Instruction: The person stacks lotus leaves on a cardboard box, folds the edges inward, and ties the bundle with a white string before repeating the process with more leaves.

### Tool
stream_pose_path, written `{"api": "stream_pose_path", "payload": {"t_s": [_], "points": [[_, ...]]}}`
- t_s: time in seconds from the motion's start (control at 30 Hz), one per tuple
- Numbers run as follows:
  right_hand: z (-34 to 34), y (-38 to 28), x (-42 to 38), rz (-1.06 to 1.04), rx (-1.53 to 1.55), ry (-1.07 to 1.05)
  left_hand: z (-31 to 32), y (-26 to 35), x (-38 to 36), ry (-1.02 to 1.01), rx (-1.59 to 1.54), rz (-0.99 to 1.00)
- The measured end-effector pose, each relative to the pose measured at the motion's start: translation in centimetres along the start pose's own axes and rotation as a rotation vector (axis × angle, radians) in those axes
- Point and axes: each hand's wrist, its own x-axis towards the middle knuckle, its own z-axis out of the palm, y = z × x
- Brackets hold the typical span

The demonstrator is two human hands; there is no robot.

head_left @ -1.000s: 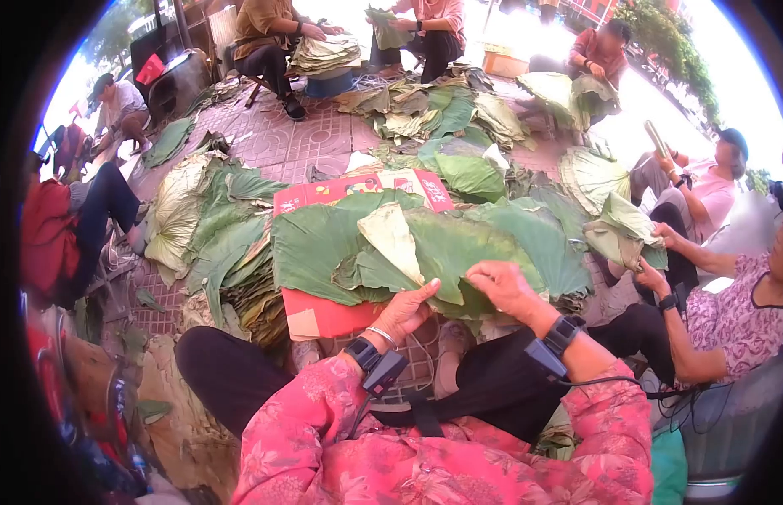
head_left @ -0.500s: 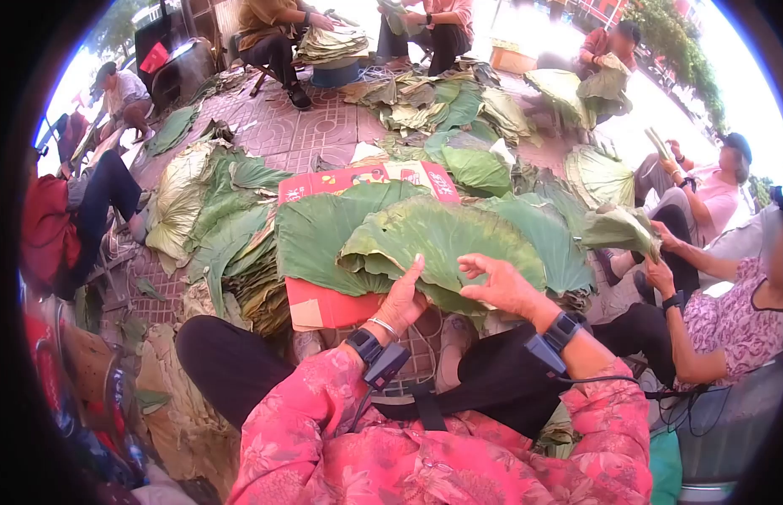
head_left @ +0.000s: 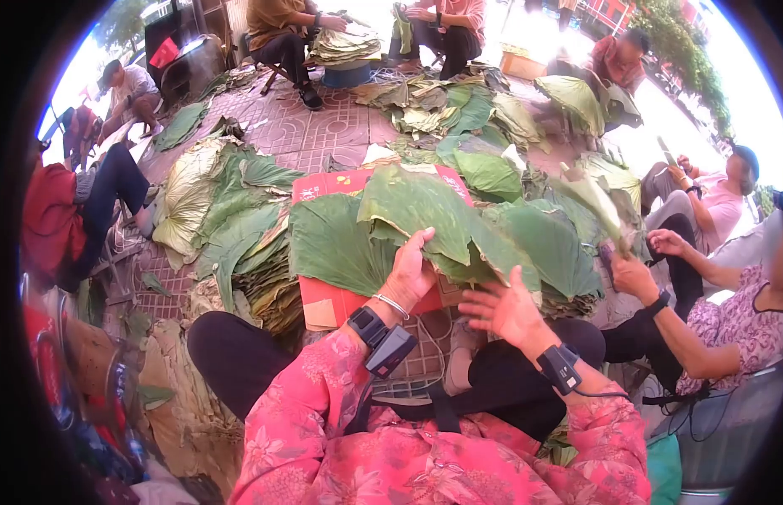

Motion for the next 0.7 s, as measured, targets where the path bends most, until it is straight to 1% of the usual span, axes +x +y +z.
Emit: {"api": "stream_pose_path", "payload": {"t_s": [0.03, 0.1, 0.13, 0.2, 0.23, 0.27, 0.33, 0.37, 0.47, 0.53, 0.6, 0.67, 0.7], "points": [[0.7, -1.0, 0.3, -0.132, 0.070, 0.001, 1.1, 0.7, -0.3, -0.038, -0.023, -0.013], [0.8, -3.1, 2.2, -0.352, 0.240, 0.121, 3.0, 2.6, -0.8, -0.137, -0.023, -0.029], [0.8, -4.2, 3.1, -0.472, 0.283, 0.048, 3.9, 3.7, -1.1, -0.188, -0.021, -0.036], [3.2, -6.2, 4.2, -0.572, 0.347, 0.101, 5.3, 6.6, -2.0, -0.292, 0.093, 0.022], [4.3, -6.9, 4.7, -0.626, 0.274, 0.063, 5.9, 8.1, -2.8, -0.344, 0.155, 0.055], [5.2, -7.2, 5.3, -0.679, 0.199, 0.025, 6.4, 9.1, -3.7, -0.289, 0.176, 0.165], [5.9, -6.6, 7.2, -0.718, 0.073, 0.014, 7.2, 11.0, -5.4, -0.180, 0.216, 0.385], [6.1, -6.2, 8.4, -0.742, 0.010, 0.007, 5.2, 12.2, -5.0, -0.134, 0.186, 0.364], [4.5, -2.0, 13.0, -0.557, -0.041, 0.119, -2.9, 13.3, -3.8, 0.256, 0.363, 0.574], [1.9, 1.6, 15.9, -0.328, -0.055, 0.233, -9.8, 13.5, -3.2, 0.595, 0.408, 0.394], [0.3, 4.7, 17.5, -0.185, -0.007, 0.354, -14.2, 13.0, -4.6, 0.599, 0.436, 0.241], [-0.6, 5.9, 17.4, -0.195, -0.022, 0.334, -16.0, 12.8, -4.7, 0.589, 0.487, 0.303], [-0.3, 5.9, 17.1, -0.198, -0.033, 0.325, -15.6, 12.6, -4.9, 0.586, 0.509, 0.334]]}}
